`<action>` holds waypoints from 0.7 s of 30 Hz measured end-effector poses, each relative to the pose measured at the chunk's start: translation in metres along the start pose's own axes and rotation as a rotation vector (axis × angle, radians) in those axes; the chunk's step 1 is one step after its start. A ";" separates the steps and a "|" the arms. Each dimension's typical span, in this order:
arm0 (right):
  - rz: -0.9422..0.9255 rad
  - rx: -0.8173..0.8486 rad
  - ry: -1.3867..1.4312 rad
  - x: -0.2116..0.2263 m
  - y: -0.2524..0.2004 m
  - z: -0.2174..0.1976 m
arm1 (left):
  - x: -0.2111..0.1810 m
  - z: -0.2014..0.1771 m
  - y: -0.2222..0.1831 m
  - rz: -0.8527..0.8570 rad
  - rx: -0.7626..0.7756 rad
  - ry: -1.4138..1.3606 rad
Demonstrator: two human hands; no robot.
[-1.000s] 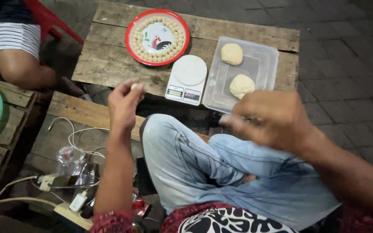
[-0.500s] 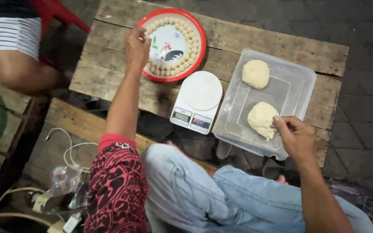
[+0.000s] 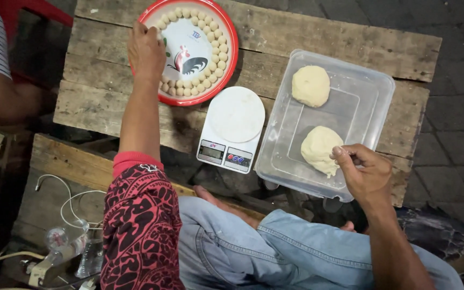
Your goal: The person takes portions of dough from a larger piece, weighs them on a digital scale, and rolls them by hand into small spheres, placing them on a tray.
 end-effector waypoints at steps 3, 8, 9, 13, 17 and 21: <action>-0.009 0.001 0.015 -0.003 0.001 0.000 | -0.007 -0.014 -0.003 0.042 -0.013 -0.004; 0.115 -0.022 -0.018 -0.033 -0.002 -0.003 | -0.015 -0.032 -0.006 -0.021 0.041 -0.055; 0.116 -0.027 -0.017 -0.041 0.000 -0.005 | -0.025 -0.038 -0.006 -0.016 0.039 -0.055; 0.034 -0.030 -0.141 -0.057 0.005 -0.011 | -0.077 -0.070 -0.020 0.025 0.016 -0.298; -0.008 -0.015 -0.154 -0.085 0.005 -0.006 | -0.160 -0.092 -0.076 0.118 -0.074 -0.651; 0.029 0.093 -0.199 -0.065 0.002 -0.008 | -0.255 -0.158 -0.152 0.405 0.333 -0.578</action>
Point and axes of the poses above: each hand's wrist, its own y-axis towards the middle knuckle, its own z-axis out of the palm, x = y × z, the point moved 2 cm from there along y, towards the middle knuckle, and after that the axes turned 6 degrees about -z, right-handed, at the moved point
